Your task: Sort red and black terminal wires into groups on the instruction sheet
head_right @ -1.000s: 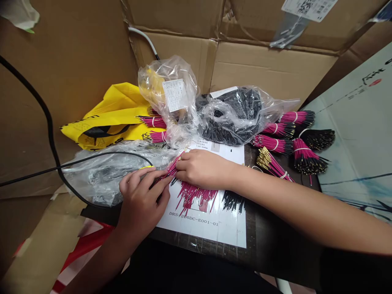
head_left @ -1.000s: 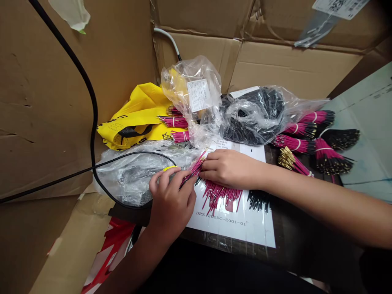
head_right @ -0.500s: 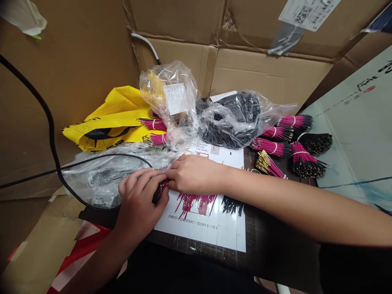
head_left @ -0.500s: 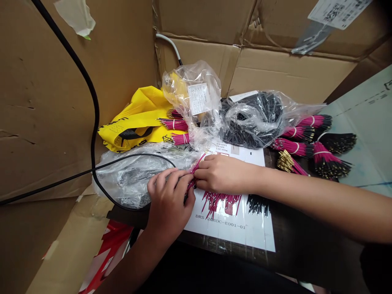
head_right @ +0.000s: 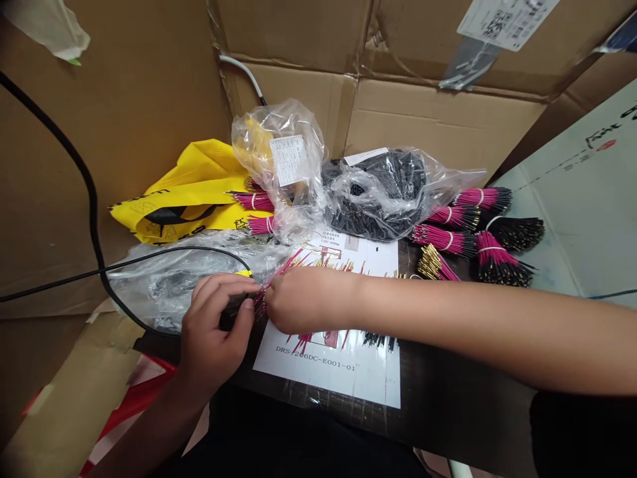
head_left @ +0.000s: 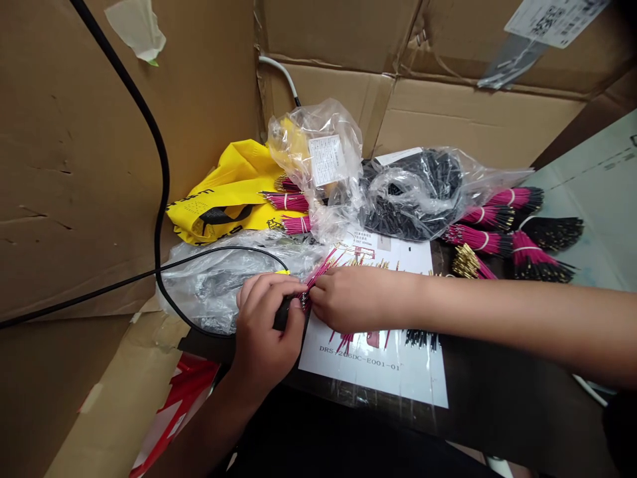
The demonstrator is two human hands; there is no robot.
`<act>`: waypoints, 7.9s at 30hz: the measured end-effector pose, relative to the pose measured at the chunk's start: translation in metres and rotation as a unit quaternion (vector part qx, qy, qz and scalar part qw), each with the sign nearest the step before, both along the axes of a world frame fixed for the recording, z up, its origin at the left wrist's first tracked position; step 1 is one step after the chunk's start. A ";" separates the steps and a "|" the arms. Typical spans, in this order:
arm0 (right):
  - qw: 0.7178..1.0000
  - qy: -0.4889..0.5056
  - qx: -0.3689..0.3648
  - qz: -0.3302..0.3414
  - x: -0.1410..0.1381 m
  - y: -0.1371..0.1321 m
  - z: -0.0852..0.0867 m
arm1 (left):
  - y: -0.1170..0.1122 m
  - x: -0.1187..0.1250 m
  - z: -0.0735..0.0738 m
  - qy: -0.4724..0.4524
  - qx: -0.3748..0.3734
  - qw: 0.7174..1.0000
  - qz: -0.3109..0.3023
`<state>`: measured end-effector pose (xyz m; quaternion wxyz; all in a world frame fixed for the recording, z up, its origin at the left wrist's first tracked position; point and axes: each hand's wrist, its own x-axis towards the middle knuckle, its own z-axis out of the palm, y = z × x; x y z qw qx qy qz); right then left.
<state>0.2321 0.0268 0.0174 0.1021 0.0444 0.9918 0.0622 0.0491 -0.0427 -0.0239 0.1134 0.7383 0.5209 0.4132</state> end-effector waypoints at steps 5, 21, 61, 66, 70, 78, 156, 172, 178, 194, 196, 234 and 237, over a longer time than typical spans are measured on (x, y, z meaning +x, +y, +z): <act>0.992 -0.120 -0.016 0.047 -0.022 0.001 0.016 | -0.001 -0.003 0.003 -0.045 0.017 0.999 -0.003; 0.941 0.316 0.020 -0.120 0.068 -0.030 0.044 | -0.004 0.007 0.001 0.080 -0.012 0.997 0.016; 0.867 0.379 0.088 -0.312 0.193 -0.107 -0.054 | 0.012 0.038 0.021 0.495 -0.008 0.866 -0.063; 0.867 0.373 0.097 -0.317 0.195 -0.107 -0.056 | 0.006 0.038 0.024 0.492 -0.009 0.868 -0.073; 0.866 0.371 0.096 -0.322 0.196 -0.107 -0.058 | 0.002 0.037 0.023 0.491 -0.018 0.868 -0.076; 0.862 0.377 0.096 -0.325 0.196 -0.106 -0.059 | 0.015 0.033 0.020 0.465 -0.033 0.875 -0.131; 0.989 0.088 0.022 -0.118 0.029 0.030 -0.004 | -0.014 -0.006 0.004 0.147 0.041 0.987 -0.050; 0.989 0.098 0.065 -0.091 0.039 0.012 0.007 | -0.005 -0.006 0.007 0.281 0.021 0.960 0.013; 0.956 0.125 0.106 -0.243 0.107 -0.038 0.022 | 0.001 0.002 0.016 0.332 0.011 0.943 -0.006; 0.900 0.247 0.032 -0.358 0.192 -0.101 -0.031 | 0.005 0.004 0.021 0.350 0.018 0.936 0.014; 0.904 0.233 0.040 -0.356 0.193 -0.095 -0.029 | 0.003 0.002 0.021 0.343 0.006 0.939 0.018; 0.883 0.325 -0.157 -0.300 0.106 -0.008 0.017 | -0.011 -0.003 0.014 0.197 -0.030 0.980 -0.002; 0.887 0.275 -0.201 -0.313 0.156 -0.015 0.026 | -0.010 -0.001 0.009 0.231 -0.015 0.973 0.002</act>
